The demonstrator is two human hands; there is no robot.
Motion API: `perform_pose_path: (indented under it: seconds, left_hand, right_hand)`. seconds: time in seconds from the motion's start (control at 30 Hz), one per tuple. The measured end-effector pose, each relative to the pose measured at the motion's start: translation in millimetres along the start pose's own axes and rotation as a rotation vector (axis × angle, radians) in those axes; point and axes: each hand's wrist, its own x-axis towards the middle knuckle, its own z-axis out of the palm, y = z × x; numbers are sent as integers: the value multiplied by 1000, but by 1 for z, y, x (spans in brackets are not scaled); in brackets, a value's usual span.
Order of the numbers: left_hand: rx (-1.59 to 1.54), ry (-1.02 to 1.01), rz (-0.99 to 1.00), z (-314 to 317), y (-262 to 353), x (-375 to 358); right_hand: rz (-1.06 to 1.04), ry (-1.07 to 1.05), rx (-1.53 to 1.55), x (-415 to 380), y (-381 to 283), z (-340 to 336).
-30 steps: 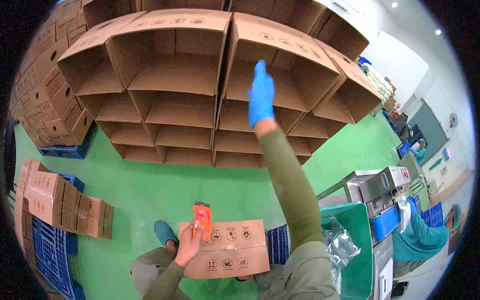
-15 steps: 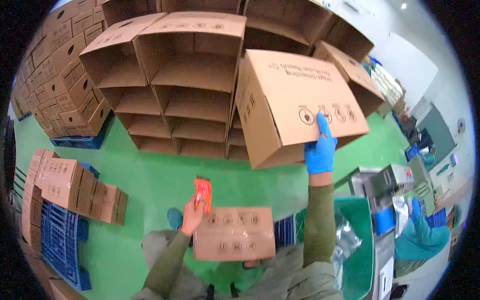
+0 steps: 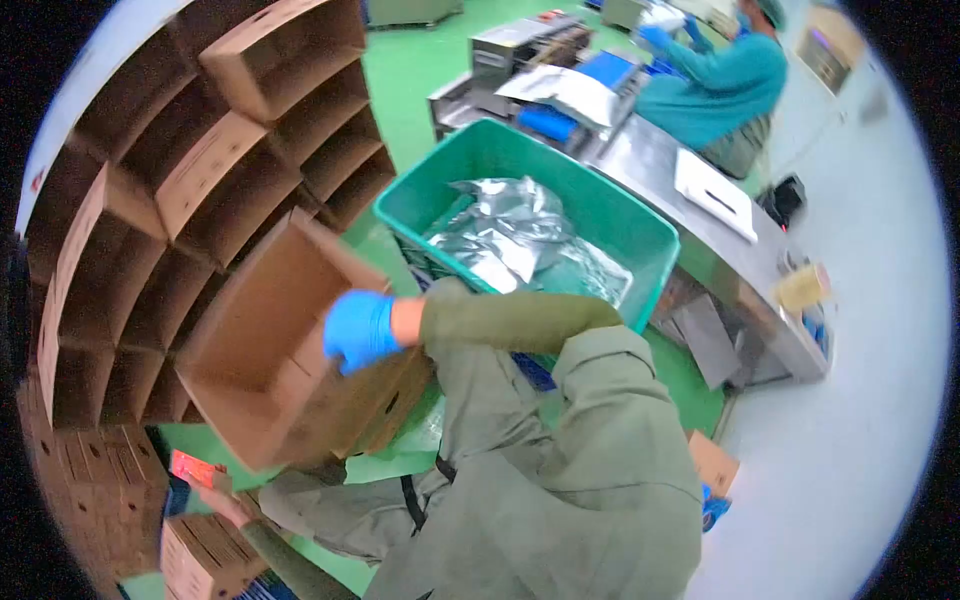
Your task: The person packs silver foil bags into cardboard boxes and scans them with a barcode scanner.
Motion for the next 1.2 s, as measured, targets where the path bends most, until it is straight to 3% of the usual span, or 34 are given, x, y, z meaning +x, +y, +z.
perform_pose_path:
  seconds: [0.03,0.1,0.13,0.2,0.23,0.3,0.37,0.4,0.47,0.5,0.57,0.63,0.67,0.7,0.73,0.77,0.8,0.83,0.87,0.93,1.07,1.2]
  left_hand:
    - [126,-70,7,26,7,-12]
    - [378,-168,36,65,20,-43]
    - [416,-180,-27,55,-4,-30]
    - [263,-176,-75,117,36,-90]
    - [175,-176,-101,146,51,-109]
    - [170,-141,-124,122,23,-87]
    - [135,-91,-103,118,13,-78]
    - [106,-59,-78,122,12,-84]
    - [72,-21,-64,133,12,-95]
    - [66,-11,-79,137,16,-100]
    - [81,-6,-65,133,24,-106]
    - [99,-15,-17,131,18,-105]
    - [90,-9,0,135,20,-110]
    - [92,5,12,136,24,-114]
    - [106,37,54,138,24,-116]
    - [128,60,88,138,23,-114]
    - [138,69,89,139,22,-110]
    - [146,70,87,140,20,-108]
    - [140,78,76,142,20,-109]
    - [126,74,59,148,21,-109]
    - [98,100,48,156,22,-110]
    - [49,74,66,147,14,-103]
  right_hand:
    - [24,-129,-35,-8,-9,18]
    - [-73,41,43,-38,-14,32]
    - [-176,297,142,-59,-18,14]
    - [-130,703,213,-98,4,-15]
    - [77,800,152,-120,32,-21]
    - [470,1002,27,-175,107,-26]
    - [867,908,-232,-246,205,6]
    - [1165,592,-245,-272,247,29]
    - [941,612,-250,-302,326,90]
    - [955,692,-361,-285,328,95]
    - [1350,306,34,-259,334,95]
    - [922,434,-127,-223,320,90]
    - [837,516,-72,-208,317,85]
    - [843,422,-170,-186,299,54]
    - [732,531,-175,-176,312,40]
    - [746,364,-176,-152,255,-43]
    - [455,658,51,-136,221,-92]
    - [409,648,-19,-121,178,-139]
    - [225,617,115,-111,124,-188]
    - [138,643,177,-85,56,-246]
    - [-250,608,207,11,6,-241]
    - [-330,428,-29,99,-41,-85]
